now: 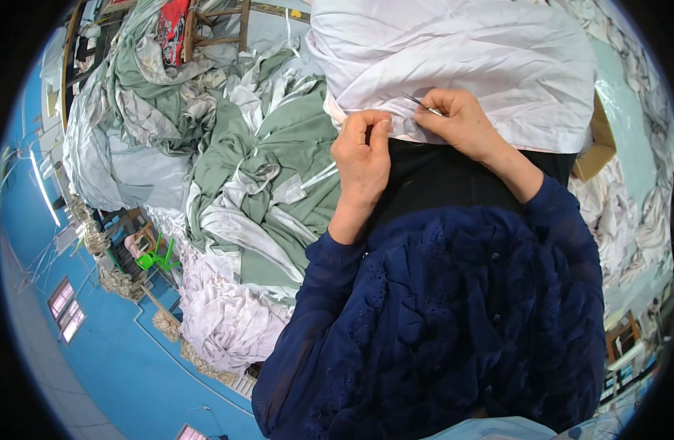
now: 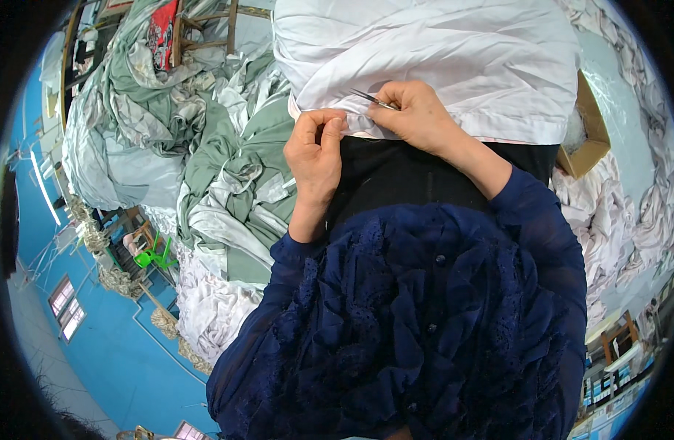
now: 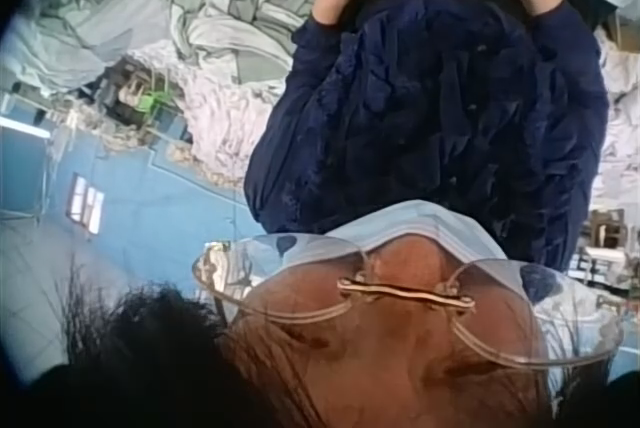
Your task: Trimming loose threads from fabric pieces using a pair of snips.
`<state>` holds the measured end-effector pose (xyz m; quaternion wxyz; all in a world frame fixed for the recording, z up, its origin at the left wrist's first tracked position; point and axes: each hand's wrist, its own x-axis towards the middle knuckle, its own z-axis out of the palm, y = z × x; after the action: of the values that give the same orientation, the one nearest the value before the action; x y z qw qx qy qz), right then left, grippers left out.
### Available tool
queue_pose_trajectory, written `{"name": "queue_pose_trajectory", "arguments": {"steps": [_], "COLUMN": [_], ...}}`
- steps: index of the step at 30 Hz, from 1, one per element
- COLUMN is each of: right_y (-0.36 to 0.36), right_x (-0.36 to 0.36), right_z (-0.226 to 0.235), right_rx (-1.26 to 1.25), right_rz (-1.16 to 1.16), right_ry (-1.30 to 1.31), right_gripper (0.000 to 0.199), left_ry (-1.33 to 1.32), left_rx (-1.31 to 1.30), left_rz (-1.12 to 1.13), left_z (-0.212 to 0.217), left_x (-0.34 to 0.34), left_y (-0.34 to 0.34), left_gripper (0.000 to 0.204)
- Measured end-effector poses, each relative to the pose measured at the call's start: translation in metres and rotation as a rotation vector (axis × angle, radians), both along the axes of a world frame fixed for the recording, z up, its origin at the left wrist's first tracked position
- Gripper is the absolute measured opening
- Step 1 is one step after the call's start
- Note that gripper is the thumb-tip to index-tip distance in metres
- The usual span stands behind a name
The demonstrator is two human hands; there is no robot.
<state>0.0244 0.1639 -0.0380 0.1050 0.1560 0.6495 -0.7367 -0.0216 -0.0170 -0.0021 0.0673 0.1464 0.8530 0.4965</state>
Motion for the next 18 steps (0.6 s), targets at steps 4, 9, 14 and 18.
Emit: {"name": "queue_pose_trajectory", "arguments": {"steps": [4, 9, 14, 18], "right_y": [0.003, 0.005, 0.005, -0.004], "right_x": [-0.001, 0.005, 0.005, 0.004], "right_z": [0.012, 0.004, 0.007, 0.016], "right_rx": [-0.078, -0.038, -0.011, 0.210], "right_rz": [-0.068, -0.026, -0.060, 0.035], "right_ry": [-0.082, 0.002, 0.015, 0.105], "right_gripper": [0.019, 0.016, 0.013, 0.017], "left_ry": [-0.003, 0.015, 0.003, -0.003], "left_rx": [-0.014, -0.008, -0.010, 0.004], "left_rz": [-0.002, -0.011, -0.007, -0.002], "left_z": [-0.001, -0.001, 0.001, -0.003], "left_x": [-0.001, -0.001, 0.000, 0.000], "left_y": [-0.001, -0.001, -0.001, -0.004], "left_gripper": [0.002, 0.003, 0.003, 0.003]}}
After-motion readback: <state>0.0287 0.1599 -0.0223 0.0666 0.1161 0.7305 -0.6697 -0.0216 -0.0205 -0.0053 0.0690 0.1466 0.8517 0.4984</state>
